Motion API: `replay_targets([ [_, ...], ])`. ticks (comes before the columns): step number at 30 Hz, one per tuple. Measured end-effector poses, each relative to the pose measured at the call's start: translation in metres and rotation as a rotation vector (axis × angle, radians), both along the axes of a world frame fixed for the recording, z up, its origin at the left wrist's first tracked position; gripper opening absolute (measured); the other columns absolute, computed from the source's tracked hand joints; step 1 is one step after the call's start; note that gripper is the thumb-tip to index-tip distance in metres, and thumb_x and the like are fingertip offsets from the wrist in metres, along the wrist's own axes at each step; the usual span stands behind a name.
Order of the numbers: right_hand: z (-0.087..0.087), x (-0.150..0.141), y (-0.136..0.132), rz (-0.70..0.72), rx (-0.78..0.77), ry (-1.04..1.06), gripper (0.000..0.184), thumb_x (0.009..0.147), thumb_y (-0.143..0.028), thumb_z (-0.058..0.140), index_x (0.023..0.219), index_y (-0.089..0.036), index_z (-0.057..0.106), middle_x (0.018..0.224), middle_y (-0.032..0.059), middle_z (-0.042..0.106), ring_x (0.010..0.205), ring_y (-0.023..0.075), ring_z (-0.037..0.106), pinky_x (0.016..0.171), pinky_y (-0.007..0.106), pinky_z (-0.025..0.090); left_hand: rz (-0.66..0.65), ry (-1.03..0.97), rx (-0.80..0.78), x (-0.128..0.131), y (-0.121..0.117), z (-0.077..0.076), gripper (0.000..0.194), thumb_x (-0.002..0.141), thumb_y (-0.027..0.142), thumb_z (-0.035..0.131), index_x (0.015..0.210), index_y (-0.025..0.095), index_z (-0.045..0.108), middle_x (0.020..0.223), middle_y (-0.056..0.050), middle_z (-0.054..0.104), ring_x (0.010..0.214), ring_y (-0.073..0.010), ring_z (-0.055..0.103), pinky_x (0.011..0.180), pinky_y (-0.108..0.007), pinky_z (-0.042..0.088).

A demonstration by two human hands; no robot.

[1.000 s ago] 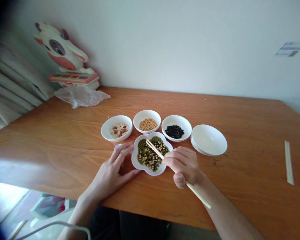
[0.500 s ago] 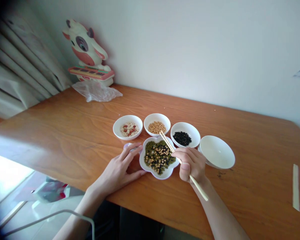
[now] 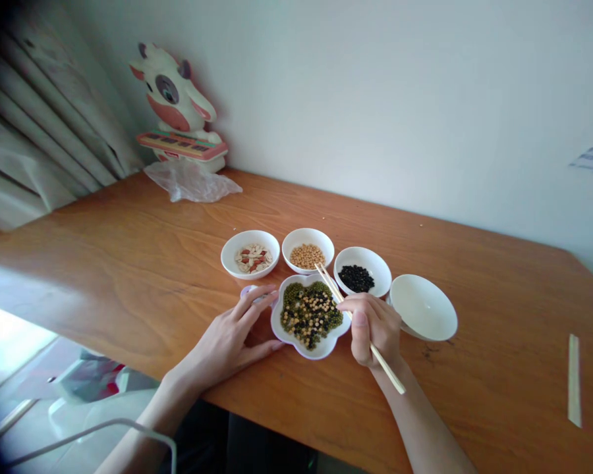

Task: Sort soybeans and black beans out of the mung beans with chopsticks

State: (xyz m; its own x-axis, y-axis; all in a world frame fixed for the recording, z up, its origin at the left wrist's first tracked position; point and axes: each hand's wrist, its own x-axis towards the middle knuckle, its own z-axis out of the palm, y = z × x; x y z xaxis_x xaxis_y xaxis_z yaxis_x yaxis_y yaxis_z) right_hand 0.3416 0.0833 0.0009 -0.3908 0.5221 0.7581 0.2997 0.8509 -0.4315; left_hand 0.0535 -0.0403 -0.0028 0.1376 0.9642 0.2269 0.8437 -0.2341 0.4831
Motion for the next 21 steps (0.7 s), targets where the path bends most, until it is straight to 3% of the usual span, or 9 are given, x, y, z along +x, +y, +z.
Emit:
replay_targets([
  [13,-0.0056,-0.0011,-0.0062,-0.006,-0.146,-0.001,0.036,0.111,-0.036,0.036,0.107,-0.022,0.07,0.099,0.0072,0.073,0.078,0.0196,0.065,0.069,0.035,0.049,-0.038,0.095,0.044,-0.0006,0.0013,0.0025,0.091,0.106,0.064,0.058,0.175,0.032,0.009,0.178,-0.015,0.032,0.151,-0.0378,0.054,0.116,-0.055,0.058],
  [21,-0.004,-0.0023,-0.0084,0.013,-0.179,-0.013,0.03,0.111,-0.032,0.04,0.11,-0.022,0.068,0.101,0.0062,0.072,0.079,0.018,0.065,0.071,0.033,0.049,-0.04,0.071,0.041,-0.0004,0.0,0.0032,0.09,0.105,0.061,0.062,0.175,0.029,0.015,0.179,-0.013,0.031,0.154,-0.0356,0.051,0.12,-0.053,0.055],
])
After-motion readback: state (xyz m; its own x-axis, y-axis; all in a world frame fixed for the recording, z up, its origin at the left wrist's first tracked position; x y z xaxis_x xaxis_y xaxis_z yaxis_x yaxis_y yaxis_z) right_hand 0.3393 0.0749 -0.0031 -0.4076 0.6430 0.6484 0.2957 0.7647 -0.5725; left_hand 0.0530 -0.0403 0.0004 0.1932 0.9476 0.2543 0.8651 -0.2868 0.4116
